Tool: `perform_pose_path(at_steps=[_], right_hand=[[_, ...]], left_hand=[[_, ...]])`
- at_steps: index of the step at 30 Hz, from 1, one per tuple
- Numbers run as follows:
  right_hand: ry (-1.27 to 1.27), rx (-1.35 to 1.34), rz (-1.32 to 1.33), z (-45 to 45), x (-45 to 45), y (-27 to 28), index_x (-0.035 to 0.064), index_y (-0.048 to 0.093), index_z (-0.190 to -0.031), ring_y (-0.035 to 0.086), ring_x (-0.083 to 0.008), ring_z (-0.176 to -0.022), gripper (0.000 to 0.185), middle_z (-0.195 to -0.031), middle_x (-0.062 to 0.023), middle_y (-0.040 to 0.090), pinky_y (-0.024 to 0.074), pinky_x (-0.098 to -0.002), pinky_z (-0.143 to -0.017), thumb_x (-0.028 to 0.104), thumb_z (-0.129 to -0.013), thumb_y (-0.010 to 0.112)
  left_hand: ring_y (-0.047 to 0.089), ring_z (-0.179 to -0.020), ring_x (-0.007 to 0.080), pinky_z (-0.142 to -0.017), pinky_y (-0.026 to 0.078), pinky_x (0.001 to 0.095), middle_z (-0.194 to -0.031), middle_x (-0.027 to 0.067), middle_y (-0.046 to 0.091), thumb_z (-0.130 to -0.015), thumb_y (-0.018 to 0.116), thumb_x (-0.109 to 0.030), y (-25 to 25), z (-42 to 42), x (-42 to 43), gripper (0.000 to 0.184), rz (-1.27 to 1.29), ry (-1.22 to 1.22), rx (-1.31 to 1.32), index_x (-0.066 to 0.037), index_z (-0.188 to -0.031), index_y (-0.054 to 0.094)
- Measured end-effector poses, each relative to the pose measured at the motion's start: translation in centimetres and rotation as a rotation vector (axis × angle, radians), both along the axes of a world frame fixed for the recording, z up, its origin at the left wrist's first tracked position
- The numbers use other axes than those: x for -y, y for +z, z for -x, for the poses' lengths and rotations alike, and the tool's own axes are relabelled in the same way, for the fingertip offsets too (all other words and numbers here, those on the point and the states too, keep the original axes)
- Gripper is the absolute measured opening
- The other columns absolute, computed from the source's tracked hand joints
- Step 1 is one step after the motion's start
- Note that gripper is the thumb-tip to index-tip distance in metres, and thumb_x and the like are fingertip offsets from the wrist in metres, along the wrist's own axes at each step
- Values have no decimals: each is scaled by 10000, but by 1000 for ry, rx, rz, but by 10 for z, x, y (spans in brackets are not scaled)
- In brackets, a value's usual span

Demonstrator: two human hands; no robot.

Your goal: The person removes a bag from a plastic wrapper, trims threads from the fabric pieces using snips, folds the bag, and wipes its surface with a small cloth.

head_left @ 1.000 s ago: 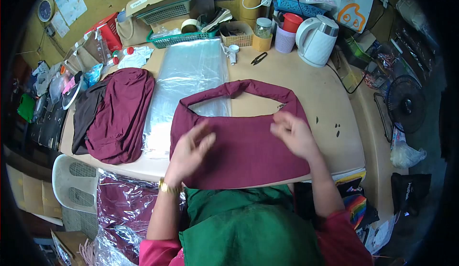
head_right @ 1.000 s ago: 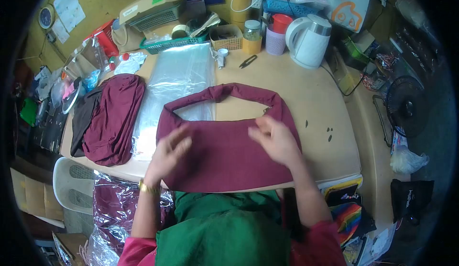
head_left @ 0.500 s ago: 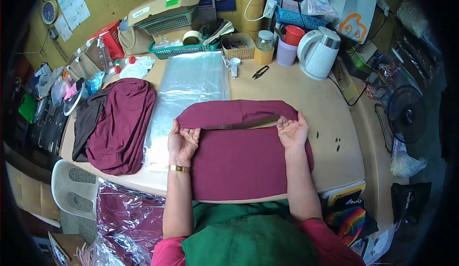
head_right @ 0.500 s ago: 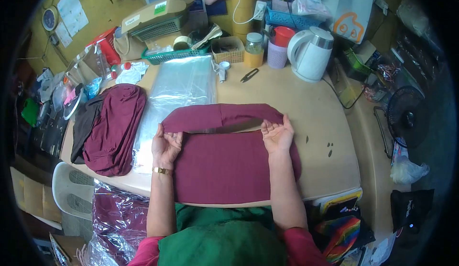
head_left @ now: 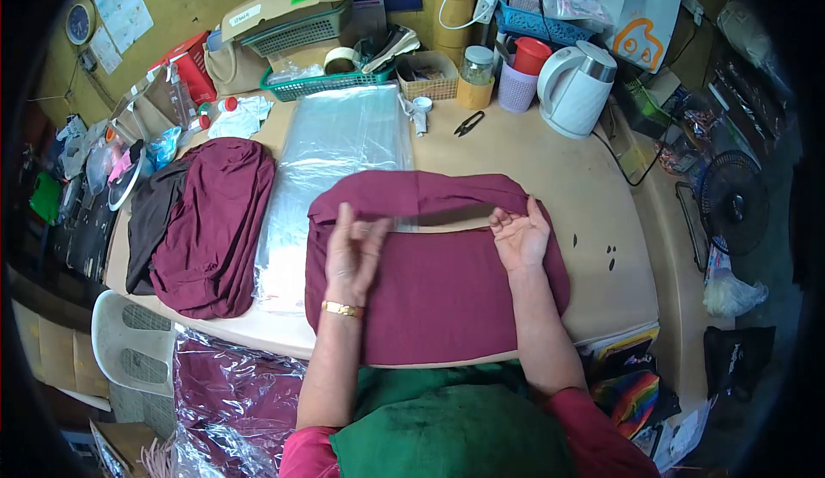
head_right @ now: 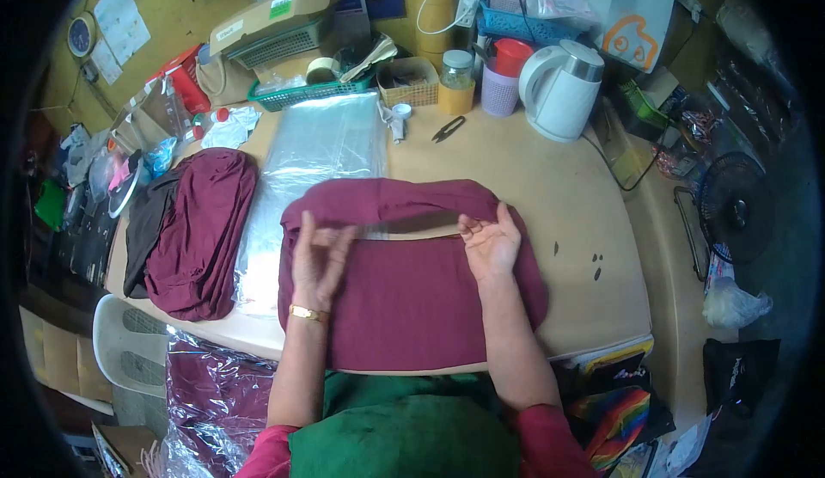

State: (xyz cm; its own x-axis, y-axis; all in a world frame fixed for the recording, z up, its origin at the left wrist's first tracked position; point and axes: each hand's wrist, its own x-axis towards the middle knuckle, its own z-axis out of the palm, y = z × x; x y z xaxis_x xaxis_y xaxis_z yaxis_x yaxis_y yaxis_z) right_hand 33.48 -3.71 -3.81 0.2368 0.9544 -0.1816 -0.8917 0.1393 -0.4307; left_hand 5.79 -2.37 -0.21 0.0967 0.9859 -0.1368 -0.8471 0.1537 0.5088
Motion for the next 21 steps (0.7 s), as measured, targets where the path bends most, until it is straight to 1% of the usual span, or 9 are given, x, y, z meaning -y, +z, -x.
perform_pose_path(at_steps=[1, 3, 5, 9, 11, 13, 15, 18, 21], right_hand=[[-1, 1, -2, 3, 0, 0, 41, 531, -1070, 646, -272, -805, 370, -880, -144, 643, 499, -395, -743, 401, -990, 501], [83, 136, -50, 11, 0, 1, 15, 516, -1082, 676, -311, -829, 417, -872, -180, 653, 523, -395, -768, 422, -1004, 471], [97, 157, -75, 12, 4, 8, -12, 557, -1100, 681, -295, -827, 477, -907, -199, 680, 530, -373, -767, 443, -1015, 442], [625, 386, -224, 15, 24, 83, -53, 652, -1060, 697, -219, -834, 520, -1012, -222, 697, 554, -302, -684, 441, -1003, 500], [813, 1128, -360, 9, 37, 103, -36, 668, -1011, 701, -183, -816, 329, -975, -177, 707, 556, -278, -675, 287, -961, 633], [281, 1083, -248, 8, 23, 107, -30, 662, -930, 675, -129, -762, 183, -772, -89, 695, 532, -254, -700, 153, -933, 666], [-165, 1590, -127, -10, -11, 105, -28, 658, -864, 617, -92, -694, 193, -692, -45, 654, 490, -247, -652, 151, -935, 649], [400, 1902, 87, -50, -43, 79, -15, 654, -805, 528, -60, -637, 222, -672, 12, 603, 441, -248, -601, 167, -931, 651], [282, 1384, 24, -52, -45, 45, 1, 645, -752, 456, -44, -620, 235, -664, 54, 565, 401, -241, -569, 161, -924, 662]], left_hand=[[652, -779, 182, -957, 533, 457, -648, -5, 622, -945, 636, -389, 22, -21, 10, 412, 19, -94, -57, -131, -627, 590], [657, -951, 221, -926, 558, 443, -1031, 88, 647, -977, 594, -367, 37, -57, 6, 384, 146, -160, -167, 1, -1087, 598], [653, -971, 233, -875, 588, 396, -1203, 127, 588, -1003, 555, -325, 23, -64, -14, 470, 48, -132, -174, 46, -1279, 471], [654, -1005, 239, -838, 605, 370, -1200, 147, 601, -1025, 510, -304, 5, -59, -22, 431, -134, -167, -135, 61, -1253, 489], [655, -1038, 251, -870, 598, 379, -1220, 167, 601, -1035, 480, -312, 4, -59, -14, 440, -131, -246, -221, 73, -1249, 490], [660, -1047, 259, -890, 592, 392, -1214, 175, 610, -1034, 476, -321, 5, -55, -12, 444, -101, -306, -190, 69, -1247, 496], [667, -1033, 270, -913, 584, 406, -1203, 182, 615, -1033, 475, -321, 6, -54, -12, 447, -64, -299, -175, 72, -1245, 498], [677, -1015, 287, -904, 590, 405, -1186, 190, 622, -1030, 480, -324, 5, -51, -14, 451, -61, -308, -124, 76, -1236, 503], [685, -1000, 296, -887, 599, 398, -1169, 200, 629, -1028, 480, -325, 3, -41, -20, 452, -63, -330, -162, 77, -1233, 504]])
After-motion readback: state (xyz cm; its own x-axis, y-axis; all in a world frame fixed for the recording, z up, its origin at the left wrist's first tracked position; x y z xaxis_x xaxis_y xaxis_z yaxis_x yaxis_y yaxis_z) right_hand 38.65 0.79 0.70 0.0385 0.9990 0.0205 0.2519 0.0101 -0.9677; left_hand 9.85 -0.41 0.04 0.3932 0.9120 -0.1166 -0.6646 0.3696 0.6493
